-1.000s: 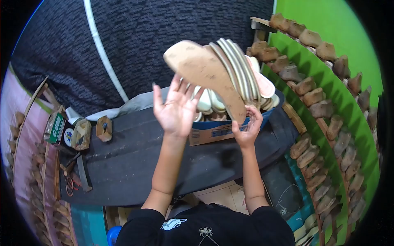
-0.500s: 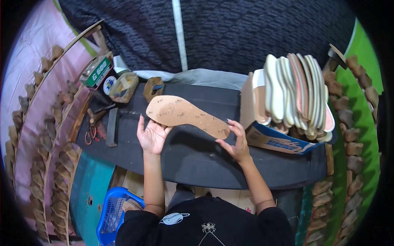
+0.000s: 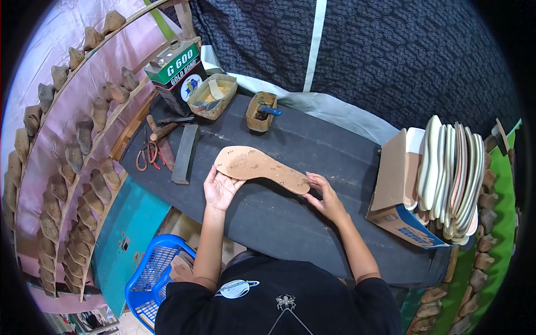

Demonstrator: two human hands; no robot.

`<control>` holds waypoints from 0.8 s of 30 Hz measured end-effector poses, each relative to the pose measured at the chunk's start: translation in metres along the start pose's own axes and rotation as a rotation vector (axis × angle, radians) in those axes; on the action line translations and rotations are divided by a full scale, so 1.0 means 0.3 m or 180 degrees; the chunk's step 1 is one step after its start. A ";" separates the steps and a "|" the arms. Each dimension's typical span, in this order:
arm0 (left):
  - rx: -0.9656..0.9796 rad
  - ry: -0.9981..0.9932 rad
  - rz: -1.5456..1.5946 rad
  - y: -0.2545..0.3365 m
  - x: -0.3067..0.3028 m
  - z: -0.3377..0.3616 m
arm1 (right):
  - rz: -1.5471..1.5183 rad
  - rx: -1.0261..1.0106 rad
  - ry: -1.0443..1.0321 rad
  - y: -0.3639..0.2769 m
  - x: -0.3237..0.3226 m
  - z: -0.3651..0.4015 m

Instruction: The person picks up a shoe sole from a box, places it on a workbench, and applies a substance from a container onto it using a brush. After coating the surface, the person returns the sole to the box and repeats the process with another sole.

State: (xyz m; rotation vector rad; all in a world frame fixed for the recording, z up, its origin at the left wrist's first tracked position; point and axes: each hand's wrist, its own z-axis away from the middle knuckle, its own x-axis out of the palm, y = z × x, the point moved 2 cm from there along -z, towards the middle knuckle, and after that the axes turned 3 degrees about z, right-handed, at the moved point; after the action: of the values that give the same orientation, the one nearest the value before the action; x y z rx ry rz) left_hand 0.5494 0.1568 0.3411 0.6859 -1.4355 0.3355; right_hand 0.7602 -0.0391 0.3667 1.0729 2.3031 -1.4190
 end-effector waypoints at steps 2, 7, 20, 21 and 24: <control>0.0005 0.0071 -0.0003 0.020 -0.032 -0.013 | 0.0116 0.0158 -0.0211 0.017 -0.016 -0.034; -0.0024 0.0253 -0.0023 0.077 -0.086 -0.025 | 0.0715 0.0094 -0.0262 0.051 -0.035 -0.170; -0.0075 0.0196 -0.0081 0.094 -0.131 -0.033 | -0.0095 0.0427 0.1098 0.206 0.182 -0.625; -0.0060 0.0178 -0.0082 0.097 -0.131 -0.033 | 0.0064 0.0283 0.1200 0.214 0.193 -0.637; -0.0010 0.0118 -0.0137 0.101 -0.115 -0.029 | 0.0209 0.0127 0.1276 0.227 0.219 -0.654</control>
State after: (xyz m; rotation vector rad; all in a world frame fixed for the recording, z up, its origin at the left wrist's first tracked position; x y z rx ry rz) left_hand 0.5337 0.1918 0.3146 0.7037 -1.3839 0.3110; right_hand 0.7945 0.1752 0.3842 1.5518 2.4783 -1.3277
